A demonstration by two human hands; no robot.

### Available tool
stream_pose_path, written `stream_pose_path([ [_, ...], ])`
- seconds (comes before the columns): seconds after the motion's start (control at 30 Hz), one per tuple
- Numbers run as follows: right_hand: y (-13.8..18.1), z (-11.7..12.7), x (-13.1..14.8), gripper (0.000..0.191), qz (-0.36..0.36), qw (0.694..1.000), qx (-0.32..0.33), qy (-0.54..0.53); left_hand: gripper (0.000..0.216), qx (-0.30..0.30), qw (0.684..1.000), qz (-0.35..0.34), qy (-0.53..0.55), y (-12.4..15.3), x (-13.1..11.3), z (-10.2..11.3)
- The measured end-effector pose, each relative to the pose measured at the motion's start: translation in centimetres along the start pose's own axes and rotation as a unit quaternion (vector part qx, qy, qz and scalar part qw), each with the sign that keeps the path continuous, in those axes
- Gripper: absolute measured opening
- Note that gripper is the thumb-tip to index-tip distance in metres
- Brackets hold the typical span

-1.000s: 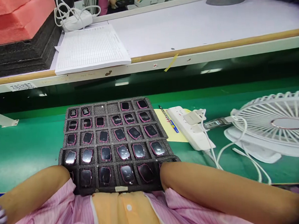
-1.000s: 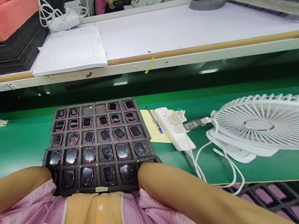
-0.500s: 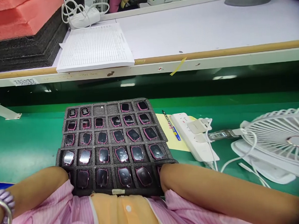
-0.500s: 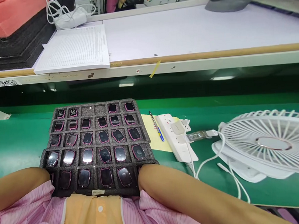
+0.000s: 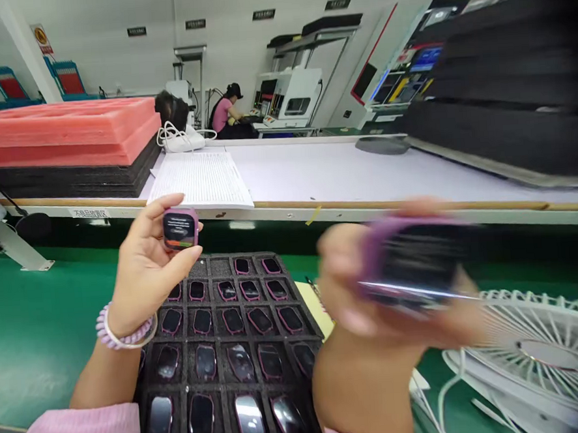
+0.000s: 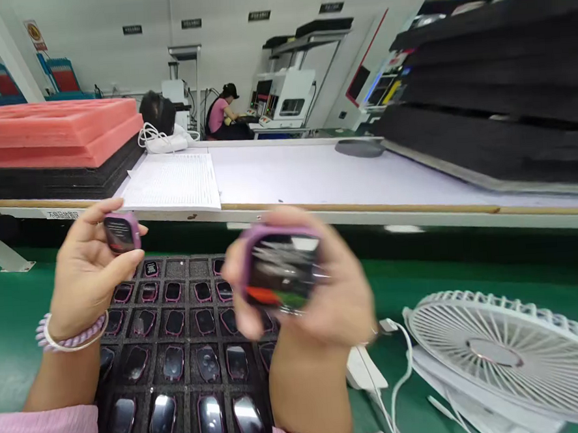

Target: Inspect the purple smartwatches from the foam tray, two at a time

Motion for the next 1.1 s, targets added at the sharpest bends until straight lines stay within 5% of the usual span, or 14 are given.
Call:
stream_pose_path([
  [0.1,-2.3,-3.5,0.1,0.057,0.014,0.989,0.075,-0.127,0.055,0.015,0.999,0.028,-0.006,-0.9,2.6,-0.4],
  [0.23,-4.5,-5.4,-1.9,0.062,-0.006,0.982,0.092,-0.164,0.053,0.034,0.999,0.038,0.004,-1.1,4.0,-0.6],
  [1.1,-6.0,-5.7,-3.5,0.038,0.037,0.986,0.001,-0.161,0.047,0.022,0.993,0.083,0.087,-1.1,5.7,-1.7],
])
Point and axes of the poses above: each hand's wrist, its own y-axis away from the middle knuckle, its own z-axis out of the back of the hand, x = y × z, the point moved 9 cm from there along -y, towards the middle knuckle, and after that the axes turned 1 degree about y, right-handed, at the moved point
